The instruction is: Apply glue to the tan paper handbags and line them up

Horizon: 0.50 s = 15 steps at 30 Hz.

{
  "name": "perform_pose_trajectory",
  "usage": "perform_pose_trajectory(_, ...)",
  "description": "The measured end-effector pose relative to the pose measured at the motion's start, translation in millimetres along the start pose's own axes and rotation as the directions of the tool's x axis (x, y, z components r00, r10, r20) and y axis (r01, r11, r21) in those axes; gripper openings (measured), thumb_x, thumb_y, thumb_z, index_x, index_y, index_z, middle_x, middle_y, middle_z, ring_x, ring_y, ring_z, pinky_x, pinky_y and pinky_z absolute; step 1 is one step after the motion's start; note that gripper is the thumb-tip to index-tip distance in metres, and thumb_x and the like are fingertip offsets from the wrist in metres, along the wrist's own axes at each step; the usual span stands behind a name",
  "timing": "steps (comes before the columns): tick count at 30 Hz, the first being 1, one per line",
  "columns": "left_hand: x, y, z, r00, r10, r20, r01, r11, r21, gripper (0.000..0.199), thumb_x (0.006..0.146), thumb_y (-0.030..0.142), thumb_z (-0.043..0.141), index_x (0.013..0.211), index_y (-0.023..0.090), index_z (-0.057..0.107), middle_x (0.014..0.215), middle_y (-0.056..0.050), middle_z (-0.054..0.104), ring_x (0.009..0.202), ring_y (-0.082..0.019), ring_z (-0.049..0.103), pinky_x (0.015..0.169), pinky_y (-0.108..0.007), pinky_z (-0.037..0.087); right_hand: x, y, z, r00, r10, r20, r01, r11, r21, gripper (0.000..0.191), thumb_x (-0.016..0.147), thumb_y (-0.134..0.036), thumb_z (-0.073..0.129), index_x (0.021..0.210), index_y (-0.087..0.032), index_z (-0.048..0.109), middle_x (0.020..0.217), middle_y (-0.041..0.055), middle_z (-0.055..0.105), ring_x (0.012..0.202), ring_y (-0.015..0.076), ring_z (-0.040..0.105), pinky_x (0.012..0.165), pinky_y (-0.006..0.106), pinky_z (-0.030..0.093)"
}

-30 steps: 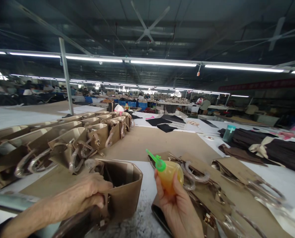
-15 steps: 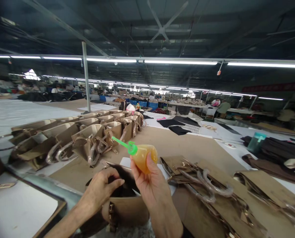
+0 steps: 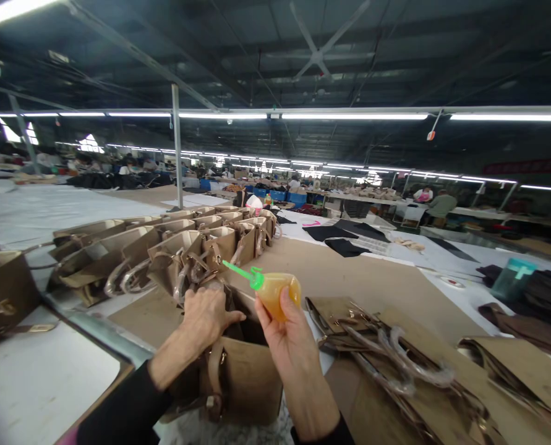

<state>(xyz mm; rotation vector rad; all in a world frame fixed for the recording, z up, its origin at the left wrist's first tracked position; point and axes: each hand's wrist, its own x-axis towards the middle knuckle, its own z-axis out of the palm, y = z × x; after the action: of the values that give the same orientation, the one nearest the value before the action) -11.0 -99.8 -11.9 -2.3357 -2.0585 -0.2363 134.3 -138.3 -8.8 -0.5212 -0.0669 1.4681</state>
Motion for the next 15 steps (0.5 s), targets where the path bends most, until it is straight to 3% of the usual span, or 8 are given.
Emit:
perform_pose_trajectory(8, 11, -15, 8.6, 0.954, -0.155, 0.256, 0.194, 0.972, -0.133, 0.047, 0.061, 0.042, 0.074, 0.093, 0.007, 0.068, 0.106, -0.024, 0.067, 0.1, -0.039, 0.063, 0.081, -0.047, 0.05, 2, 2, 0, 1.0, -0.013, 0.011, 0.013, 1.0, 0.009, 0.013, 0.095, -0.014, 0.051, 0.096, -0.019, 0.063, 0.091, 0.0026, 0.073, 0.09, 0.0168, 0.069, 0.082, 0.035, 0.058)
perform_pose_trajectory(12, 21, -34, 22.6, 0.946, -0.145, 0.291, 0.232, 0.928, -0.291, 0.035, 0.053, 0.021, 0.074, 0.085, 0.011, 0.067, 0.101, -0.02, 0.07, 0.1, -0.038, 0.063, 0.083, -0.043, 0.049, 4, 0, 0, 1.0, -0.013, -0.003, 0.013, 1.0, 0.009, 0.016, 0.096, -0.013, 0.048, 0.098, -0.018, 0.063, 0.087, 0.0028, 0.073, 0.09, 0.0186, 0.069, 0.08, 0.035, 0.059)
perform_pose_trajectory(15, 29, -52, 39.9, 0.955, -0.121, 0.27, 0.247, 0.828, -0.503, 0.034, 0.047, 0.0, 0.062, 0.077, 0.014, 0.065, 0.089, -0.012, 0.071, 0.1, -0.034, 0.062, 0.086, -0.038, 0.047, 5, -2, -2, 1.0, -0.013, -0.006, 0.013, 1.0, 0.013, 0.014, 0.096, -0.013, 0.05, 0.097, -0.018, 0.063, 0.091, 0.005, 0.074, 0.089, 0.02, 0.07, 0.077, 0.036, 0.06)
